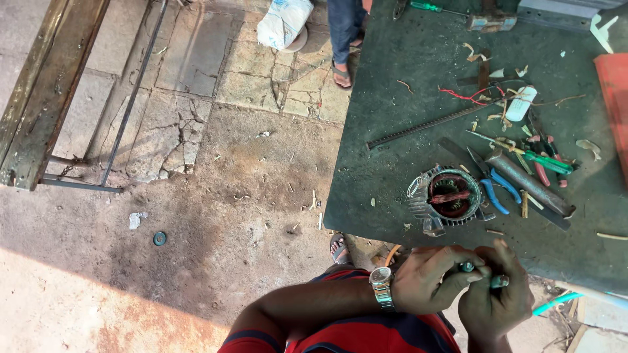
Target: The person works on a cylindrical electrical component, likely a motor stator, using a screwdriver and pliers to adjust and secure copper windings. The person repeatedly inserts and removes a small wooden stick into the component's slots while manipulating the wires.
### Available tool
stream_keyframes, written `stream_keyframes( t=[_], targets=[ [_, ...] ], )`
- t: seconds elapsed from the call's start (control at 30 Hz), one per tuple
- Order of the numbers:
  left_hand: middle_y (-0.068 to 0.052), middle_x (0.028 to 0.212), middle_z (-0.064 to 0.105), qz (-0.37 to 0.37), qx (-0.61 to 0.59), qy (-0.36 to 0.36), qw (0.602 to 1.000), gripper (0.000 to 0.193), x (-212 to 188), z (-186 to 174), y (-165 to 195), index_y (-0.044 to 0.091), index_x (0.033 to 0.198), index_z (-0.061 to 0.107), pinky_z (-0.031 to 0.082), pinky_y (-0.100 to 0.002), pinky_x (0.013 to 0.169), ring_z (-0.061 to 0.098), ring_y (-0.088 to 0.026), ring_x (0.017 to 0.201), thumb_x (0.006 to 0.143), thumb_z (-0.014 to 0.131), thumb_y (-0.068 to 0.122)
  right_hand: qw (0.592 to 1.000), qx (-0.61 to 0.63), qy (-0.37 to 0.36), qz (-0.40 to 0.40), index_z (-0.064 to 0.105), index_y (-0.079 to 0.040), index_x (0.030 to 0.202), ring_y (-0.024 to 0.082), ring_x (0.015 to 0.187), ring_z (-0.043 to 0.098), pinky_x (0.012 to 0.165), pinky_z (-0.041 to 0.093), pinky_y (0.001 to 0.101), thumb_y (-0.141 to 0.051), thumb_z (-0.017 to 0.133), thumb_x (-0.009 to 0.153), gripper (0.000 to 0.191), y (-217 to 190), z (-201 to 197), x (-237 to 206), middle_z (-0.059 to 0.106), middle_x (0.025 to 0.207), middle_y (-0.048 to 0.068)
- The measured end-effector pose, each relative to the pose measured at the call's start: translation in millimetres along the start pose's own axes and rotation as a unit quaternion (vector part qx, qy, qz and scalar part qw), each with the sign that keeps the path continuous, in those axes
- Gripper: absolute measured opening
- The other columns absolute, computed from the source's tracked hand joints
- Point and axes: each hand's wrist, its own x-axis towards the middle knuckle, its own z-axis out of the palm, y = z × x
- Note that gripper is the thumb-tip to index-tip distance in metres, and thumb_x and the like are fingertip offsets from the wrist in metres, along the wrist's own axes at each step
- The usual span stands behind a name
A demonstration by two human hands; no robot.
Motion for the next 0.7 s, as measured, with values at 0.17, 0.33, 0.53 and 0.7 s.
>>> stream_keyframes(
  t=[0.17, 0.33, 0.53, 0.7],
  targets=[
    [-0.017, 0.109, 0.07, 0.023, 0.0, 0.015, 1.0, 0.024, -1, 1, 0, -0.001, 0.129, 0.051, 0.062, -0.034, 0.084, 0.075, -0.028, 0.096, 0.109, 0.063, 0.007, 0.999, 0.023, 0.012, 0.041, 0.063, 0.003, 0.139, 0.013, 0.086, 0.066, 0.077, 0.052, 0.0221, -0.001, 0.056, 0.11, 0.03, -11, 7, -2, 0.069, 0.101, 0.014],
    [-0.017, 0.11, 0.071, -0.011, 0.009, 0.017, 1.0, 0.024, -3, -2, 0, -0.001, 0.125, 0.051, 0.061, -0.033, 0.079, 0.075, -0.026, 0.093, 0.108, 0.064, 0.008, 0.996, 0.05, -0.001, 0.078, 0.066, 0.003, 0.134, 0.009, 0.087, 0.063, 0.079, 0.049, 0.0195, 0.0, 0.058, 0.109, 0.026, -16, 11, -1, 0.067, 0.098, 0.012],
    [-0.016, 0.111, 0.072, -0.015, -0.016, 0.039, 0.999, 0.021, -1, -5, 1, 0.0, 0.126, 0.051, 0.062, -0.03, 0.08, 0.076, -0.023, 0.096, 0.11, 0.063, 0.006, 0.975, 0.13, 0.011, 0.181, 0.065, 0.008, 0.134, 0.008, 0.105, 0.063, 0.092, 0.05, 0.0223, 0.001, 0.061, 0.104, 0.03, -11, 13, -7, 0.07, 0.117, 0.01],
    [-0.016, 0.109, 0.073, -0.013, -0.016, 0.051, 0.998, 0.023, -1, -7, 7, 0.0, 0.128, 0.052, 0.062, -0.03, 0.083, 0.076, -0.022, 0.099, 0.11, 0.064, 0.007, 0.966, 0.157, 0.023, 0.206, 0.066, 0.009, 0.133, 0.006, 0.092, 0.062, 0.089, 0.051, 0.0226, 0.002, 0.064, 0.106, 0.028, -10, 13, -9, 0.07, 0.103, 0.008]
  ],
)
